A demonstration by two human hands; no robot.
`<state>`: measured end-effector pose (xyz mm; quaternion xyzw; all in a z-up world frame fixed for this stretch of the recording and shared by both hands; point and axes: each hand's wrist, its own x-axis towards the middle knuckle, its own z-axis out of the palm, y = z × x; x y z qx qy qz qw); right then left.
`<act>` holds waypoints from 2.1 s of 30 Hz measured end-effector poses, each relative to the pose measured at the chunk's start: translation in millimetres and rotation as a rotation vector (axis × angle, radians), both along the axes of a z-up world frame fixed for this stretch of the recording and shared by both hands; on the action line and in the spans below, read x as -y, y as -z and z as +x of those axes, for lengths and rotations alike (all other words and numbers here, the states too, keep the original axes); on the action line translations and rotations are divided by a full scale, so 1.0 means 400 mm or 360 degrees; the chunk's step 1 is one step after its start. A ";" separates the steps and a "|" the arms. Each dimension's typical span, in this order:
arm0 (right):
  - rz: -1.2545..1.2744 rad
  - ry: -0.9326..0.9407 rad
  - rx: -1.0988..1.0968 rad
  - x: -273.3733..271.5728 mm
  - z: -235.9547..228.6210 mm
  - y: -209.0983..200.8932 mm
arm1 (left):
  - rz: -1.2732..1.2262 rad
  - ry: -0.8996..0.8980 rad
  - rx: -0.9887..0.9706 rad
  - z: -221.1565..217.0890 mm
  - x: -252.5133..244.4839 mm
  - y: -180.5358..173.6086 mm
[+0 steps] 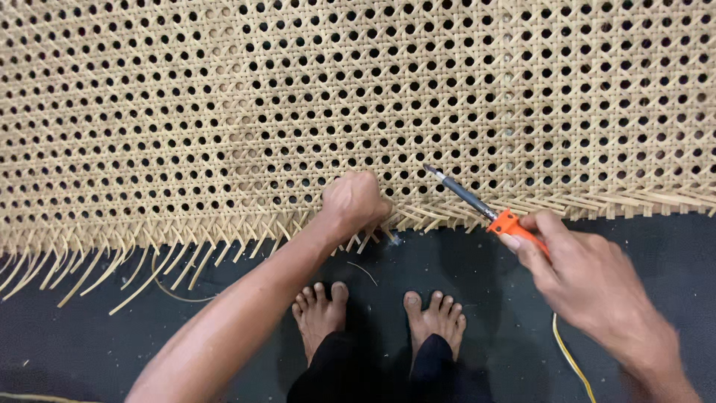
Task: The person uses a soldering iron to trim the excess bamboo strands along the edge of a woven mat. They hold the mat with one hand and apply the hot tip of the tool to each protruding strand to cut and seal it.
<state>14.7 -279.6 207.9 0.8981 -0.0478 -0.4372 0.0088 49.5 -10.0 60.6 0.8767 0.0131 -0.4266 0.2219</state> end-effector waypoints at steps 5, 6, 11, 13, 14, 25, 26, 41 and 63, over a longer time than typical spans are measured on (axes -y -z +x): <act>0.0796 0.0932 -0.0043 0.010 -0.095 0.124 | 0.0149 0.0095 -0.0032 0.016 0.012 0.011; 0.1167 0.1356 0.0001 0.004 -0.119 0.161 | 0.0222 0.0124 -0.0047 0.025 0.015 0.009; 0.1439 0.1504 0.0053 -0.086 -0.165 0.263 | 0.0253 0.0144 -0.0079 0.039 0.014 0.003; 0.1373 0.1401 0.0175 -0.115 -0.138 0.282 | 0.0213 0.0123 -0.0096 0.052 0.010 -0.045; 0.1393 0.1156 0.0366 -0.129 -0.126 0.267 | -0.0018 -0.0133 -0.0130 0.041 0.002 -0.100; 0.1763 0.0349 0.0491 -0.286 0.039 0.263 | 0.0007 0.0265 0.1419 -0.320 -0.074 0.048; 0.1745 0.0268 0.0324 -0.301 0.045 0.266 | 0.0037 0.0339 0.1594 -0.324 -0.090 0.076; 0.1484 0.0229 0.0218 -0.262 -0.009 0.358 | -0.0731 -0.0413 0.1345 -0.240 -0.110 0.062; 0.1863 0.1373 0.0374 -0.333 -0.048 0.401 | -0.0345 -0.0274 -0.0055 -0.144 -0.092 0.002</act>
